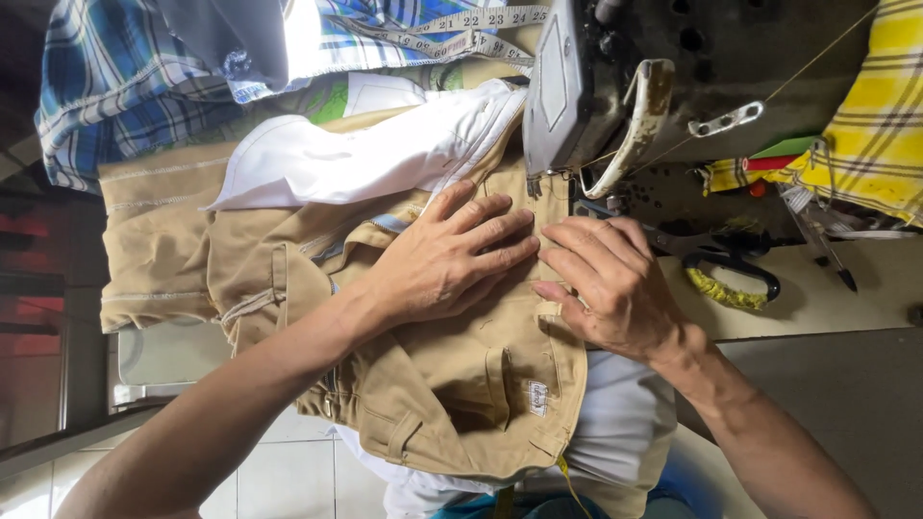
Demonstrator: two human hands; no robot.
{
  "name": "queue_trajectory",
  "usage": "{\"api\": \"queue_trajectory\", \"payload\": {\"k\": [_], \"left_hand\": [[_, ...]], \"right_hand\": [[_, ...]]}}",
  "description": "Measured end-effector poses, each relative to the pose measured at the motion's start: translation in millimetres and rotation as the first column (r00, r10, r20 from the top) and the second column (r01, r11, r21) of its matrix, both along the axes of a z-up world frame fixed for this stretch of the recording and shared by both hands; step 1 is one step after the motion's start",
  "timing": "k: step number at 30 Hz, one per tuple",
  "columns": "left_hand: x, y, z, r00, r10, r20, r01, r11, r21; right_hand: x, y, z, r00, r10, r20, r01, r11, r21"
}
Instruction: Sewing trouser components together using an industrial sewing machine and trimming threads with scissors.
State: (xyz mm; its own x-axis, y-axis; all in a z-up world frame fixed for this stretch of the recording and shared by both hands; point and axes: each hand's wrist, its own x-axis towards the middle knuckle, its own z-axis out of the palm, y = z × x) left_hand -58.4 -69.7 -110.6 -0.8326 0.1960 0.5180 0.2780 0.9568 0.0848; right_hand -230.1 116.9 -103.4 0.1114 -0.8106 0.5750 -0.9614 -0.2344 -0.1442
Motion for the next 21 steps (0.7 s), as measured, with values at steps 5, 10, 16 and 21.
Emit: {"api": "queue_trajectory", "payload": {"k": [5,10,16,21], "left_hand": [[10,13,2,1.0,0.026,0.008,-0.026,0.999,0.027],[17,20,2,0.998,0.053,0.033,-0.054,0.997,0.047],[15,20,2,0.995,0.069,0.078,-0.076,0.994,0.079],[16,20,2,0.991,0.061,0.118,-0.072,0.993,0.092]], "right_hand": [[7,6,7,0.999,0.039,0.03,-0.04,0.999,0.026],[-8,6,-14,0.988,-0.001,0.153,-0.009,0.998,0.062],[-27,-25,-33,0.964,-0.24,0.114,0.221,0.963,0.157],[-36,-37,-27,0.932,-0.34,0.124,0.277,0.891,0.361]]}}
